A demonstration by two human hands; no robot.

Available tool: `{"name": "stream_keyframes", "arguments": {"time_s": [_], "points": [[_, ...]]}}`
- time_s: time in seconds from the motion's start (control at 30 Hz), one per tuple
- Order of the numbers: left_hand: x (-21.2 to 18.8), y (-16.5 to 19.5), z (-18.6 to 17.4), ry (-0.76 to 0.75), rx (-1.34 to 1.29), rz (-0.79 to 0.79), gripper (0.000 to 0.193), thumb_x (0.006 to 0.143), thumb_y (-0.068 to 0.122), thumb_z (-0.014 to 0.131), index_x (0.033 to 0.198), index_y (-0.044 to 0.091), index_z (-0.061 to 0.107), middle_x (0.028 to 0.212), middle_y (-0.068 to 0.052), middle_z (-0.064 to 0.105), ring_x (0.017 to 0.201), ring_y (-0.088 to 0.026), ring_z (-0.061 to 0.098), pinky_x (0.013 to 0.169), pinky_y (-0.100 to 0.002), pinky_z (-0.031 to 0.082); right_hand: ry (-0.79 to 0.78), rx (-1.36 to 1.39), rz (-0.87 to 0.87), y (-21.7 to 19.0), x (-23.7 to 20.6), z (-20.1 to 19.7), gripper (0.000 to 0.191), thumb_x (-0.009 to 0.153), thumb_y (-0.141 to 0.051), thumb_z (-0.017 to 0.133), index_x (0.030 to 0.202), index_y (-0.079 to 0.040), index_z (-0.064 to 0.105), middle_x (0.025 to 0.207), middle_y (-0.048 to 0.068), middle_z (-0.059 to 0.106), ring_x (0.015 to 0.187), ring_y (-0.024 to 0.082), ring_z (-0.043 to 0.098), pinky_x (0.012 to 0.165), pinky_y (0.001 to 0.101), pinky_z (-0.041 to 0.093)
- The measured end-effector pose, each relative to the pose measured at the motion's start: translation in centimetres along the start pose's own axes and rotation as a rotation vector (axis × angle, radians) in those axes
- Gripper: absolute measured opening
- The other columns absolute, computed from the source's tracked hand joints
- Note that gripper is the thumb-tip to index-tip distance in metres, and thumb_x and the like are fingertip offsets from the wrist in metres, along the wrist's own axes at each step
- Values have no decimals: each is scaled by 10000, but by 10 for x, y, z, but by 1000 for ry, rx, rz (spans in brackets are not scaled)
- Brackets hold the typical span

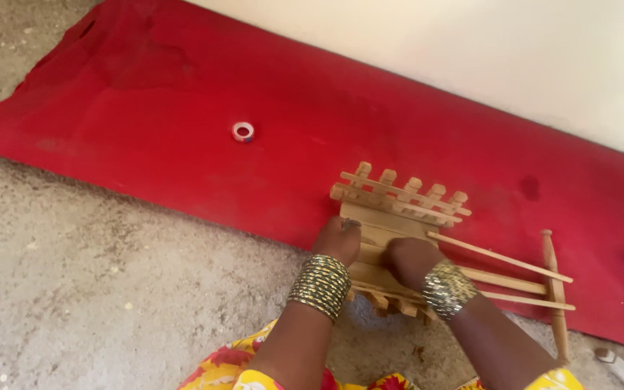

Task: The person sits on the floor and assembles a small wooden toy structure, fitting slatted side pieces and a fence-like rail together on a red mat. They press and align the wooden parts by hand, reposition the assembly, and finally lift the joined piece upright by its long wooden handle.

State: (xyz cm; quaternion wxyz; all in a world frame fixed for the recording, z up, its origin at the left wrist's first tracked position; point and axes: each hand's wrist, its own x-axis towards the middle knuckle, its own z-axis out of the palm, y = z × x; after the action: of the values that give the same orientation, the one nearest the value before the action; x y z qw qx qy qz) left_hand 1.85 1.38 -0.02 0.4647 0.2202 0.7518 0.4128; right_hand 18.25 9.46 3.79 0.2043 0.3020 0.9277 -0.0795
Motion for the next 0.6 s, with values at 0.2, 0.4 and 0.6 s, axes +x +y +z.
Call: {"name": "stream_keyframes", "arguments": {"time_s": [0.2, 0.4, 0.6], "points": [[6, -8, -2, -141, -174, -23, 436, 865, 315, 562, 1229, 89, 646, 1138, -185, 762, 1054, -349, 770, 925, -436, 576, -93, -95, -188, -35, 18, -5, 180, 874, -204, 669, 998, -133, 779, 1033, 141, 710, 969, 323, 700, 848, 446, 573], [4, -7, -6, -120, 110, 81, 415, 890, 380, 592, 1216, 146, 698, 1240, -145, 702, 1182, -312, 657, 1015, -405, 494, -340, 96, 179, 6, -25, -4, 226, 905, -233, 669, 1096, -204, 785, 1120, 74, 749, 1068, 239, 705, 945, 395, 571], [2, -1, -11, -155, 123, 54, 418, 881, 361, 592, 1238, 163, 684, 1258, -137, 685, 1191, -304, 639, 1024, -399, 482, -221, 421, 182, 7, -29, 5, 241, 948, -206, 630, 1127, -134, 774, 1071, 92, 778, 972, 210, 752, 913, 349, 583]]}}
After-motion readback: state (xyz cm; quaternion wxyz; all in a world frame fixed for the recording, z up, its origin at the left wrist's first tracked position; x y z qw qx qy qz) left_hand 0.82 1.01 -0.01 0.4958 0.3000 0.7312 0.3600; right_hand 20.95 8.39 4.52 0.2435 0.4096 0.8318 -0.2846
